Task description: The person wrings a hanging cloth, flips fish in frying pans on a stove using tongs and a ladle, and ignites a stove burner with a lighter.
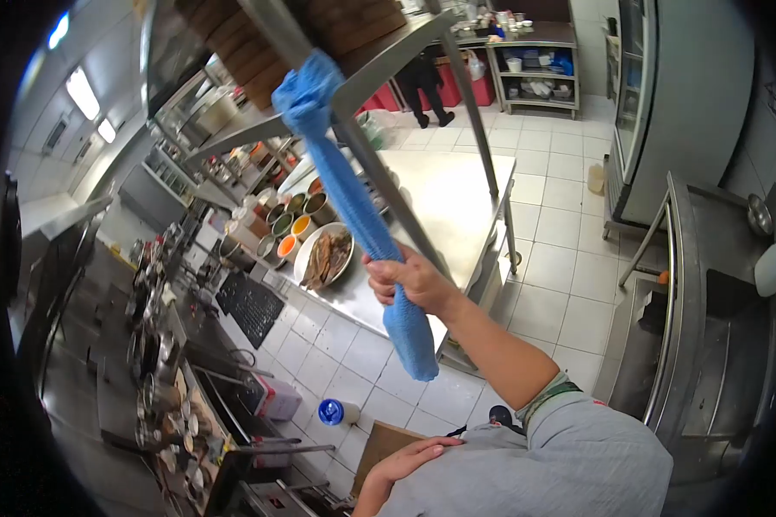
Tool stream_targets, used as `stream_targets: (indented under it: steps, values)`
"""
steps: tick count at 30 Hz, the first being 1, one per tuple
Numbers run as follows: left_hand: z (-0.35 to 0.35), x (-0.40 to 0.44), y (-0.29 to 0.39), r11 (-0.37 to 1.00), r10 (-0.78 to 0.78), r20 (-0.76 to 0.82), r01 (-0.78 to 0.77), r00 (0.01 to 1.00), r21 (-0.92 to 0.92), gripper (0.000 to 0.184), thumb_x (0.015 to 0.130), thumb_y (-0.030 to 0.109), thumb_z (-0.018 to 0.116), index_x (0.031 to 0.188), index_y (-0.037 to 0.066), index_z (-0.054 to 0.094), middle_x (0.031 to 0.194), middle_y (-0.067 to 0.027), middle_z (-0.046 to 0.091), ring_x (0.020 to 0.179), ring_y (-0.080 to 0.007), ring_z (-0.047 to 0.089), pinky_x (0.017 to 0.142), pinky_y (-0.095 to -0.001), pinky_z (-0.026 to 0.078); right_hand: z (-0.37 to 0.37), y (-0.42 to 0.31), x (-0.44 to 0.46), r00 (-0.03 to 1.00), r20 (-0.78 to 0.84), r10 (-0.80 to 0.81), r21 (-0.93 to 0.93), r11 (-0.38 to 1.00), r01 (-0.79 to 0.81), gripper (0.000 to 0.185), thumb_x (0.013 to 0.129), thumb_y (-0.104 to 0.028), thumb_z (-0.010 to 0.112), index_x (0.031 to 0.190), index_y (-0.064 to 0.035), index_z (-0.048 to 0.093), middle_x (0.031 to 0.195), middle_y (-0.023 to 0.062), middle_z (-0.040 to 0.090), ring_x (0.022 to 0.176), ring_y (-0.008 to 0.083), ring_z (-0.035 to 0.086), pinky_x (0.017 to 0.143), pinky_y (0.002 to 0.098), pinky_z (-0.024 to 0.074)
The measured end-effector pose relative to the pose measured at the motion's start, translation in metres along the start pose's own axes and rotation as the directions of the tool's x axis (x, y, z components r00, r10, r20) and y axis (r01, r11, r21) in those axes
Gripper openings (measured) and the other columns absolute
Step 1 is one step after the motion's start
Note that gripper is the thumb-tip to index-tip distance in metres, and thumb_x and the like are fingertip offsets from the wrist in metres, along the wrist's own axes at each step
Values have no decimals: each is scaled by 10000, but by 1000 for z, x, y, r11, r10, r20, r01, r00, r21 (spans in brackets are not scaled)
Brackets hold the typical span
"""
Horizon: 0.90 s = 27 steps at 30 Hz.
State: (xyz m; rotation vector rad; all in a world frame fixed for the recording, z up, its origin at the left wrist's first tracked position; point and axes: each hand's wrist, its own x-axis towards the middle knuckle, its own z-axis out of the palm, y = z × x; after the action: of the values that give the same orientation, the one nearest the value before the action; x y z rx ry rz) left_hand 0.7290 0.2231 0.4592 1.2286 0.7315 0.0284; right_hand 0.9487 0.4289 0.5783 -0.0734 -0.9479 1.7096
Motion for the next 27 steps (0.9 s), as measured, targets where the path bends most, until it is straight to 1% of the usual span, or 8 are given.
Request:
stream_targets:
  steps: [4, 6, 11, 15, 21, 22, 25, 27]
  values:
    - [7, 3, 26, 991, -127, -133, 119, 983, -66, 455, 990, 324, 415, 1337, 35, 471, 1369, -85, 466, 1279, -185, 385, 1085, -295, 240, -25, -6, 10, 994, -101, 30, -86, 996, -39, 223, 905, -122, 567, 1106, -62, 493, 660, -21, 385, 548, 72, 382, 524, 232, 373]
    - [9, 5, 41, 989, -148, -146, 143, 978, -41, 486, 988, 345, 412, 1363, 37, 438, 1390, -94, 444, 1296, -202, 373, 1091, -307, 239, -34, -10, 15, 1000, 0, 6, -95, 996, -6, 236, 915, -98, 557, 1141, -68, 496, 711, -31, 406, 587, 55, 386, 536, 233, 372]
    - [13, 15, 64, 977, -207, -170, 213, 963, 16, 513, 986, 363, 408, 1384, 39, 406, 1407, -107, 424, 1312, -220, 360, 1096, -319, 237, -49, -4, 32, 997, 34, -65, -151, 986, 69, 259, 932, -159, 565, 1169, -78, 497, 726, -38, 410, 615, 47, 385, 568, 226, 374]
    - [13, 26, 79, 962, -238, -159, 255, 958, 93, 525, 985, 370, 405, 1393, 40, 390, 1414, -116, 415, 1320, -228, 353, 1099, -324, 236, -55, 6, 36, 989, 98, -110, -80, 990, 118, 207, 932, -141, 558, 1122, -76, 507, 738, -37, 412, 640, 51, 397, 578, 222, 371]
    - [10, 61, 93, 902, -215, 109, 154, 971, 404, 543, 985, 380, 401, 1407, 41, 367, 1424, -129, 402, 1331, -241, 342, 1103, -332, 233, -70, 1, 15, 982, 76, -174, -246, 951, 188, 207, 939, -211, 543, 1094, -77, 518, 778, -19, 478, 671, 56, 466, 591, 222, 407]
    - [10, 70, 92, 889, -216, 183, 116, 959, 444, 546, 985, 382, 401, 1409, 41, 363, 1426, -131, 399, 1333, -243, 340, 1103, -334, 233, -73, 1, 11, 984, 74, -164, -263, 948, 178, 230, 938, -232, 538, 1102, -72, 523, 800, -12, 505, 691, 61, 487, 599, 223, 419]
    - [17, 112, 85, 872, -267, 413, 37, 871, 487, 554, 988, 382, 392, 1416, 34, 337, 1427, -164, 391, 1340, -263, 336, 1108, -342, 231, -72, -6, -4, 984, 82, -159, -218, 960, 173, 204, 936, -215, 561, 1079, -82, 503, 708, -33, 423, 600, 50, 440, 557, 238, 435]
    - [27, 129, 92, 828, -311, 477, -12, 822, 560, 553, 991, 378, 389, 1416, 29, 331, 1430, -171, 384, 1340, -264, 336, 1109, -340, 230, -77, 2, -9, 992, 45, -119, -224, 966, 126, 214, 935, -221, 563, 1080, -78, 497, 698, -33, 419, 585, 56, 440, 553, 241, 445]
